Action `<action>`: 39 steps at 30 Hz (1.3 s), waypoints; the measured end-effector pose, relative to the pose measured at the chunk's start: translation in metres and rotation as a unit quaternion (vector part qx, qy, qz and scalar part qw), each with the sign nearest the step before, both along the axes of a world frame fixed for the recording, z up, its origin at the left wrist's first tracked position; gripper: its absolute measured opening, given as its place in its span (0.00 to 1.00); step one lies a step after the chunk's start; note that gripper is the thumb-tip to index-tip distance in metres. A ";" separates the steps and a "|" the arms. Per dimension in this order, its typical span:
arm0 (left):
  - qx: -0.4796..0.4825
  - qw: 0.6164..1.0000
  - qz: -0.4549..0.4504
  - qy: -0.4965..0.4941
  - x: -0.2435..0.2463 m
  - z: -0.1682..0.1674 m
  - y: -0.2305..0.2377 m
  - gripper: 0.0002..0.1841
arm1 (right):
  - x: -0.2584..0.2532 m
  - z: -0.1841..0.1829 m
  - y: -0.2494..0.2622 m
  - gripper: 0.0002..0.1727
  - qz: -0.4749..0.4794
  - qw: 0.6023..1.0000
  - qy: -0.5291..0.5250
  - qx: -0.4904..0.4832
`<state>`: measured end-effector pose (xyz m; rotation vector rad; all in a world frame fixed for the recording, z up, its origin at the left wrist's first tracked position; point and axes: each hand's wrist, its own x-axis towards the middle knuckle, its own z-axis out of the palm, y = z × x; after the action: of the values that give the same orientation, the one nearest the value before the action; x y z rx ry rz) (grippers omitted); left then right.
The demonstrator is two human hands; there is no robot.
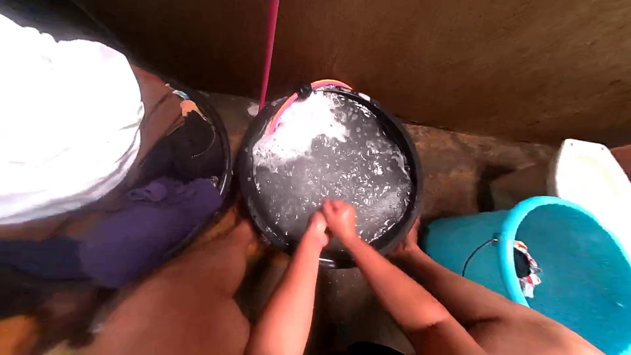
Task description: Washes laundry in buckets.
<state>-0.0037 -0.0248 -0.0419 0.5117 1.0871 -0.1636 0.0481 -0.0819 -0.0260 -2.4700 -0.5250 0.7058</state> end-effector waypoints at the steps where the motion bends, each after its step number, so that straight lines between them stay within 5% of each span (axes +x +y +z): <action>1: 0.010 0.999 -0.031 0.028 -0.001 -0.003 0.001 0.23 | 0.021 -0.013 -0.006 0.34 -0.030 0.997 0.026 -0.066; 4: 0.070 0.989 -0.080 0.100 -0.010 -0.010 0.009 0.24 | 0.059 -0.044 -0.033 0.43 -0.063 0.970 0.035 -0.233; 7: 0.067 0.993 -0.047 0.083 -0.025 -0.011 0.015 0.33 | 0.062 -0.042 -0.050 0.41 -0.151 0.961 0.029 -0.229; 12: 0.121 0.989 -0.066 -0.045 -0.007 0.005 -0.002 0.31 | 0.018 0.038 -0.026 0.06 -0.105 0.992 0.025 0.059; 14: 0.127 0.985 -0.059 -0.103 0.002 0.022 -0.011 0.33 | 0.008 0.061 -0.028 0.08 -0.138 0.978 -0.007 0.155; 17: 0.174 0.969 -0.061 -0.163 0.014 0.053 -0.034 0.40 | 0.014 0.044 -0.043 0.25 -0.202 0.937 0.076 0.275; 20: 0.400 0.882 -0.220 -0.115 0.013 0.056 -0.046 0.33 | -0.003 0.037 -0.043 0.23 -0.276 0.837 0.241 0.406; 22: 0.512 0.809 -0.288 -0.029 0.007 0.038 -0.045 0.33 | -0.020 0.038 -0.040 0.23 -0.324 0.841 0.226 0.368; 25: 0.472 0.831 -0.293 -0.028 0.001 0.026 -0.045 0.33 | -0.019 0.033 -0.045 0.28 -0.285 0.918 0.176 0.212; 29: 0.354 0.905 -0.213 -0.104 0.012 0.021 -0.030 0.35 | 0.024 0.056 -0.067 0.31 -0.015 0.991 0.134 0.010; 33: 0.474 0.853 -0.213 0.051 0.053 0.002 0.044 0.39 | 0.098 0.139 -0.127 0.29 0.204 0.968 -0.032 -0.140; 36: 0.502 0.815 -0.246 0.152 0.080 -0.019 0.109 0.48 | 0.160 0.163 -0.234 0.29 0.122 0.974 -0.119 -0.151; 39: 0.527 0.729 -0.395 0.187 0.109 -0.027 0.150 0.37 | 0.164 0.173 -0.330 0.38 0.014 0.969 -0.181 -0.169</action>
<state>0.1057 0.1257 -0.0687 2.0634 1.2250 -0.4062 0.2121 -0.4119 0.1472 -2.9423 -0.6136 0.3758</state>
